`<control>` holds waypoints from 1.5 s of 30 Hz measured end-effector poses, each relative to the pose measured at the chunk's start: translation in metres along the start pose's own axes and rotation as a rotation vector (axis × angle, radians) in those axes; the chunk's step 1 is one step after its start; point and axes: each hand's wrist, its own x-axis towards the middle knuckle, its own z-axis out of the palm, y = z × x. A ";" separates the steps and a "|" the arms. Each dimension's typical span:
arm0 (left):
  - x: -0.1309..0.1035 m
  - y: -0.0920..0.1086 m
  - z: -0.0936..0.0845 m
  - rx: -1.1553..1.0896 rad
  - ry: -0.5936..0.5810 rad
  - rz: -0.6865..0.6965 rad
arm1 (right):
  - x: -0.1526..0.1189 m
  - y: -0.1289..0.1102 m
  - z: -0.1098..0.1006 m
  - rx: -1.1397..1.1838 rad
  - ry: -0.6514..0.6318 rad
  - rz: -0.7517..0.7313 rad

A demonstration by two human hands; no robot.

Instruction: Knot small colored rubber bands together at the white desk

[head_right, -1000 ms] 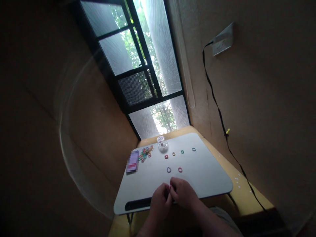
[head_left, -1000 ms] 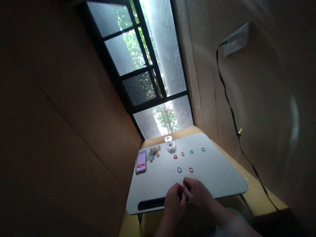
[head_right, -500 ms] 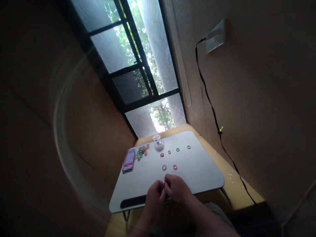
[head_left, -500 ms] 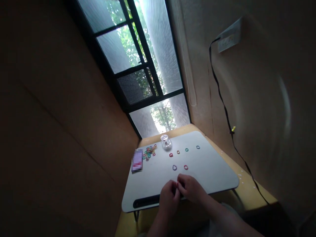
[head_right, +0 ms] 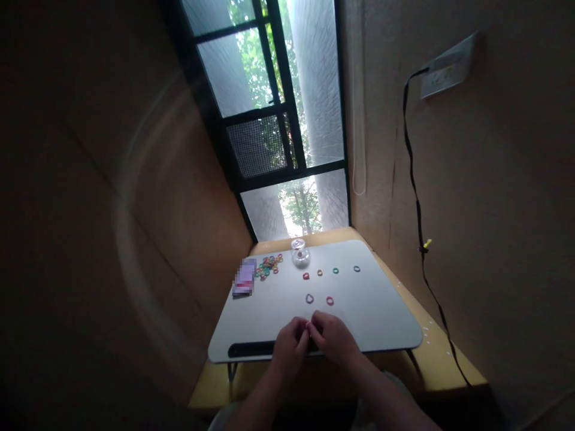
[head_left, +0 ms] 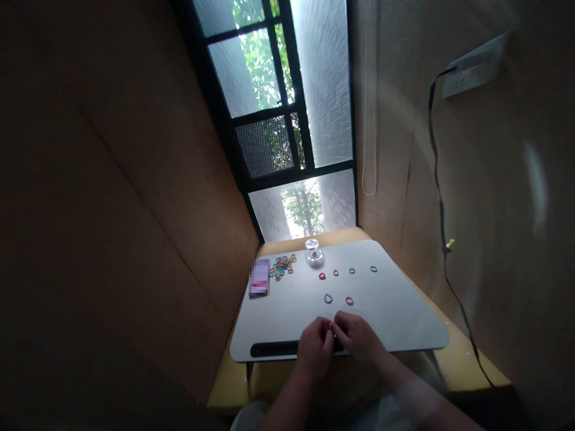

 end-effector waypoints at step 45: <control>0.012 -0.008 0.002 0.067 0.030 -0.112 | 0.002 0.005 -0.001 0.001 0.005 0.003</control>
